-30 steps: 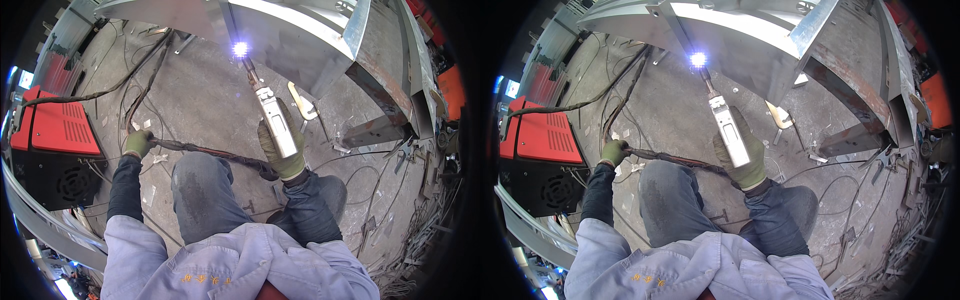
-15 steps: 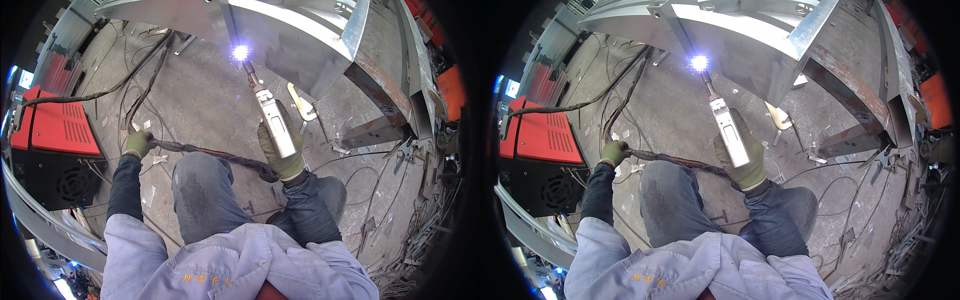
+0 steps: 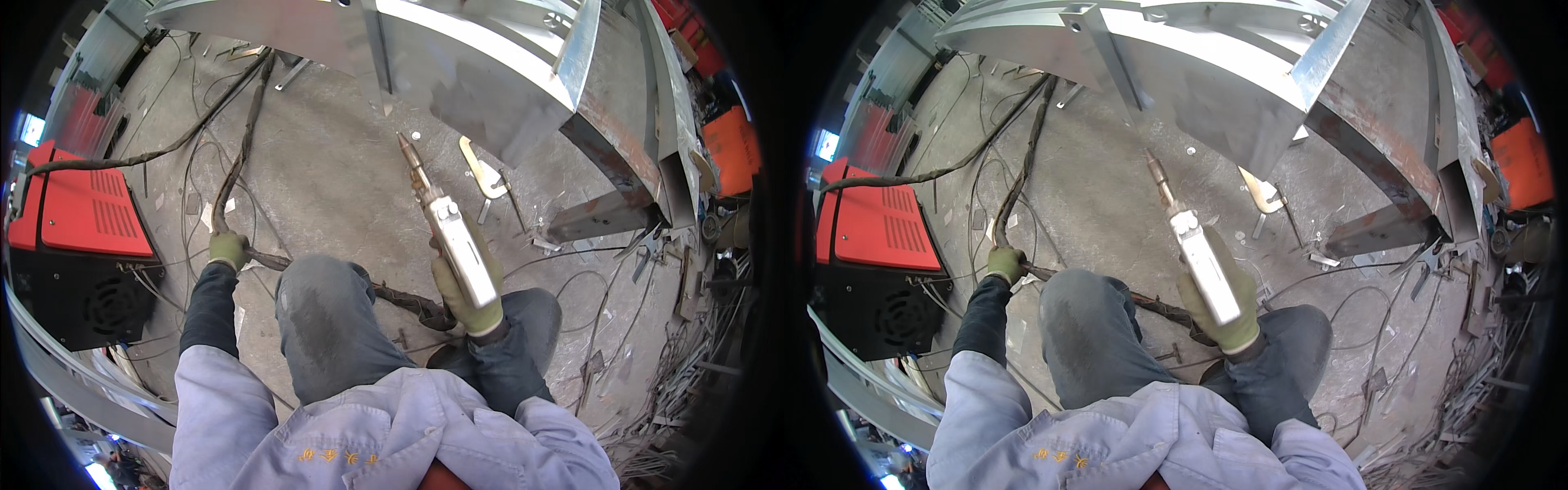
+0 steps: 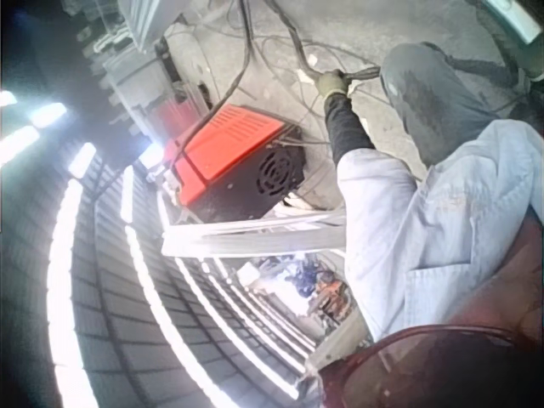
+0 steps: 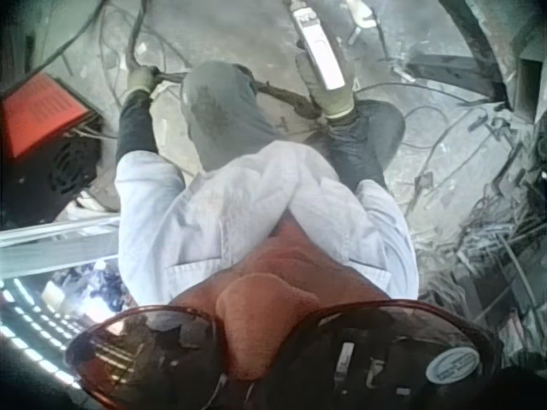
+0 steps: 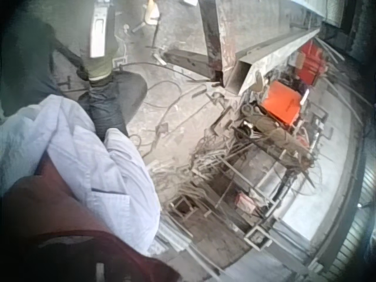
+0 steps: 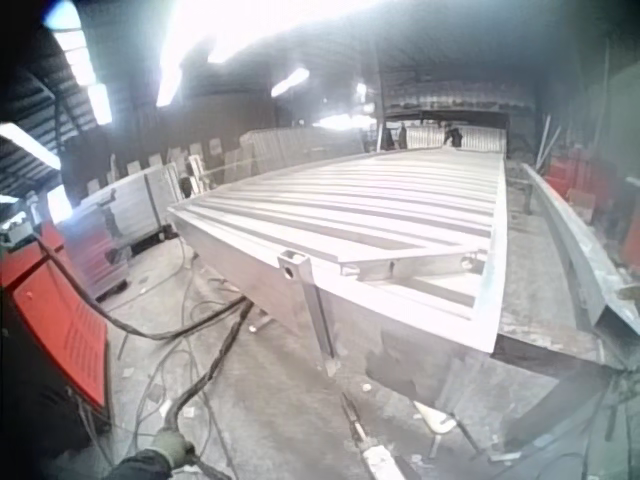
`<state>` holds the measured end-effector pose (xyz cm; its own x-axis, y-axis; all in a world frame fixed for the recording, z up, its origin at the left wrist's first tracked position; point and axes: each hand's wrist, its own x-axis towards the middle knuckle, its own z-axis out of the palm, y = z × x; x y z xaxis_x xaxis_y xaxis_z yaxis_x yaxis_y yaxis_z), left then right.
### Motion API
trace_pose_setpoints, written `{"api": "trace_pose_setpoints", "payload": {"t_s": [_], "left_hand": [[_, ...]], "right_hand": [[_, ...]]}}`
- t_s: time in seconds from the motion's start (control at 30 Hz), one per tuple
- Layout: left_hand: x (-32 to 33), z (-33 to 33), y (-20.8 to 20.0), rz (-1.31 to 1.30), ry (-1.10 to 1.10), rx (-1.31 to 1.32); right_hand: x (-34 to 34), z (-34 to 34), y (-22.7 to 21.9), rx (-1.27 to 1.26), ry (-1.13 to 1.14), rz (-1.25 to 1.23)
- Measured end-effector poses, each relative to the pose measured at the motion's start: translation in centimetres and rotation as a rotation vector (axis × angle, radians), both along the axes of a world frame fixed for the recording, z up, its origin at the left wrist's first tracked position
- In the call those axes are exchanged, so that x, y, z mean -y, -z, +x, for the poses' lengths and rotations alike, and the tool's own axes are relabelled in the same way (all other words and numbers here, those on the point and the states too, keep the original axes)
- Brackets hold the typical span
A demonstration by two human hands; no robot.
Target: The person aligns metal pieces and uses a welding torch to join them together. The person positions the metal parts, then applies the welding torch to create welds along the seams.
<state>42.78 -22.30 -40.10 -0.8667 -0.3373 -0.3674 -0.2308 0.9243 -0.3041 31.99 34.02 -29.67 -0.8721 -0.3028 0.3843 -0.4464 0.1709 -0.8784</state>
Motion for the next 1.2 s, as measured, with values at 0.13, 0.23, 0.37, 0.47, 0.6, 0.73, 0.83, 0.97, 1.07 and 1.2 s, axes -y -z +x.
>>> {"api": "trace_pose_setpoints", "payload": {"t_s": [0.13, 0.23, 0.37, 0.47, 0.6, 0.73, 0.83, 0.97, 1.07, 1.2], "left_hand": [[-3.7, -4.5, -1.8, 0.075, -0.03, 0.059], [-11.9, -9.3, -10.6, 0.495, 0.023, -0.159], [-25.0, -13.1, -21.9, 0.832, 0.089, -0.019], [-32.8, -12.5, -23.0, 0.919, 0.159, 0.0], [-39.1, -10.4, -16.8, 1.073, 0.05, -0.115], [-40.8, -10.5, -9.2, 1.24, -0.013, -0.345], [-41.1, -10.7, -6.7, 1.152, 0.019, -0.452], [-41.1, -10.8, -5.6, 1.089, 0.149, -0.59], [-40.9, -10.9, -5.5, 1.039, 0.167, -0.539], [-40.5, -10.9, -6.0, 0.922, 0.28, -0.568]], "right_hand": [[-0.7, 0.5, -3.1, 0.053, -0.069, -0.137], [0.5, -0.9, -5.4, 0.115, -0.081, -0.364], [2.3, -4.2, -6.7, -0.053, 0.004, -0.344], [3.2, -5.3, -6.6, -0.115, 0.029, -0.338], [4.6, -5.9, -6.4, -0.29, 0.053, -0.27], [4.8, -6.2, -6.9, -0.304, 0.055, -0.243], [4.8, -6.7, -6.8, -0.338, 0.074, -0.226], [5.1, -6.4, -7.5, -0.303, 0.08, -0.251], [5.3, -6.7, -6.5, -0.29, 0.076, -0.249], [5.8, -7.0, -6.1, -0.347, 0.092, -0.234]]}}
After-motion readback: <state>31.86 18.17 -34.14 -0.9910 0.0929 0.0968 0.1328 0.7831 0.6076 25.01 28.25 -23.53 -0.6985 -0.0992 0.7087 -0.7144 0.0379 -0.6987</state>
